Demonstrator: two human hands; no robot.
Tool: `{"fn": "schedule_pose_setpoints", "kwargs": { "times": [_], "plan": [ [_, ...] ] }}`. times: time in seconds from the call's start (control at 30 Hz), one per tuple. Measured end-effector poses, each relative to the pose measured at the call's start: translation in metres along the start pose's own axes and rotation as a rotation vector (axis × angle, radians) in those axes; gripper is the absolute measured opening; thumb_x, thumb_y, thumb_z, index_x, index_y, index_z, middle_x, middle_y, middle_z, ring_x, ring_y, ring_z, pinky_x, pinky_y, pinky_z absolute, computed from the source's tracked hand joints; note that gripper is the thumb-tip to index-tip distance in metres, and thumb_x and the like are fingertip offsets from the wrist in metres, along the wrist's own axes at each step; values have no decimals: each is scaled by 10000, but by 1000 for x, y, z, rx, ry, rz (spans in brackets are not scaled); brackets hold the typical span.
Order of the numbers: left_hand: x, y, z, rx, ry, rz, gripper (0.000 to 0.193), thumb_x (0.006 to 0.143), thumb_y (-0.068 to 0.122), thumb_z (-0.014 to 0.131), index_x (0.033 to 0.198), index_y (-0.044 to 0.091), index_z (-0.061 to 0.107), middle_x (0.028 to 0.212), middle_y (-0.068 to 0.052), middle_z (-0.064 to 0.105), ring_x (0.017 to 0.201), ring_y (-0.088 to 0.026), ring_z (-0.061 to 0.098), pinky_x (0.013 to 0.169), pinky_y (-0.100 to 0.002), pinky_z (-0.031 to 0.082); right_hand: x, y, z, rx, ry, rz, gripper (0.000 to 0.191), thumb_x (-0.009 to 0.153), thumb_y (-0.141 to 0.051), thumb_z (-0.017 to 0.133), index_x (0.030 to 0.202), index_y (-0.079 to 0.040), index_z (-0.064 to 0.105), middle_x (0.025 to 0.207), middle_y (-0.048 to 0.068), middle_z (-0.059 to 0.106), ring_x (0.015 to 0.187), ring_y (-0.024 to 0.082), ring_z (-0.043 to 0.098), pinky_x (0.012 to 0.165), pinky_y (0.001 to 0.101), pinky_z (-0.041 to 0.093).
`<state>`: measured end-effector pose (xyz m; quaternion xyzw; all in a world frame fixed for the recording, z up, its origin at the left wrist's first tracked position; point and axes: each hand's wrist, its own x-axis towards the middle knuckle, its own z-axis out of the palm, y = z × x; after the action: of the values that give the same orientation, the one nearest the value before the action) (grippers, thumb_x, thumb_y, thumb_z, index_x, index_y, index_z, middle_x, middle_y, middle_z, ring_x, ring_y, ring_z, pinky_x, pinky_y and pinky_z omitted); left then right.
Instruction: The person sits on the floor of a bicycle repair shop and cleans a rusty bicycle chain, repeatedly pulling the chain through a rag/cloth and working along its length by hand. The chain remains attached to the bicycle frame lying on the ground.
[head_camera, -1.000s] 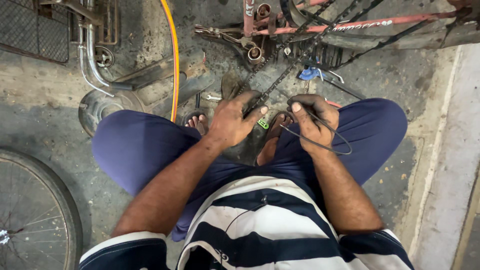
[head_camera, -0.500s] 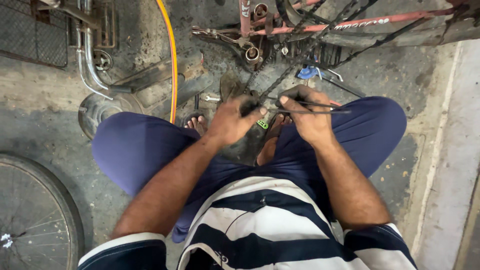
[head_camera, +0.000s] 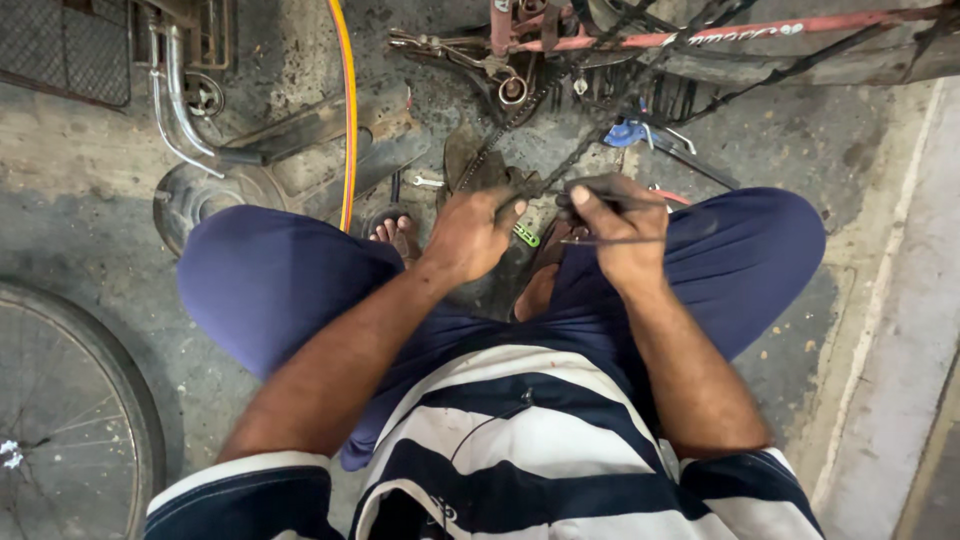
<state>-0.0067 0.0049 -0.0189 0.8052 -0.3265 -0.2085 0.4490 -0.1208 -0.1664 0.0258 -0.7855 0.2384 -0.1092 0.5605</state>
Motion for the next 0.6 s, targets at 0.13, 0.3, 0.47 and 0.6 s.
{"fn": "schedule_pose_setpoints", "kwargs": {
  "times": [0.13,0.3,0.47,0.6],
  "plan": [
    [2,3,3,24,-57,-91,286,982,287,604,1154,93,725,973,-238,728,940,-465,679,838,-553,513,-10,-25,-2,-505,57,-875,68,1034,-1,686,1060,37,737,1010,190,758,886,282,740,831,319,580],
    [4,-3,-4,68,-2,-177,232,1003,260,602,1076,72,717,966,-234,728,965,-453,679,830,-550,521,-55,-78,-29,-216,256,-505,218,1046,-154,655,1079,53,718,981,161,739,844,258,740,805,335,606],
    [-6,0,4,-7,4,49,291,906,169,631,1163,52,703,1045,-239,723,961,-455,672,856,-533,528,-39,-66,-56,-50,161,-457,228,1098,-175,648,1098,50,690,985,169,724,867,234,712,837,308,583],
    [-9,2,9,105,11,98,277,872,194,682,1110,56,715,1038,-218,723,994,-439,670,859,-522,520,-26,-36,-33,-152,31,-426,183,1075,-119,633,1121,45,700,1005,166,724,920,248,706,886,336,566]
  ]
}}
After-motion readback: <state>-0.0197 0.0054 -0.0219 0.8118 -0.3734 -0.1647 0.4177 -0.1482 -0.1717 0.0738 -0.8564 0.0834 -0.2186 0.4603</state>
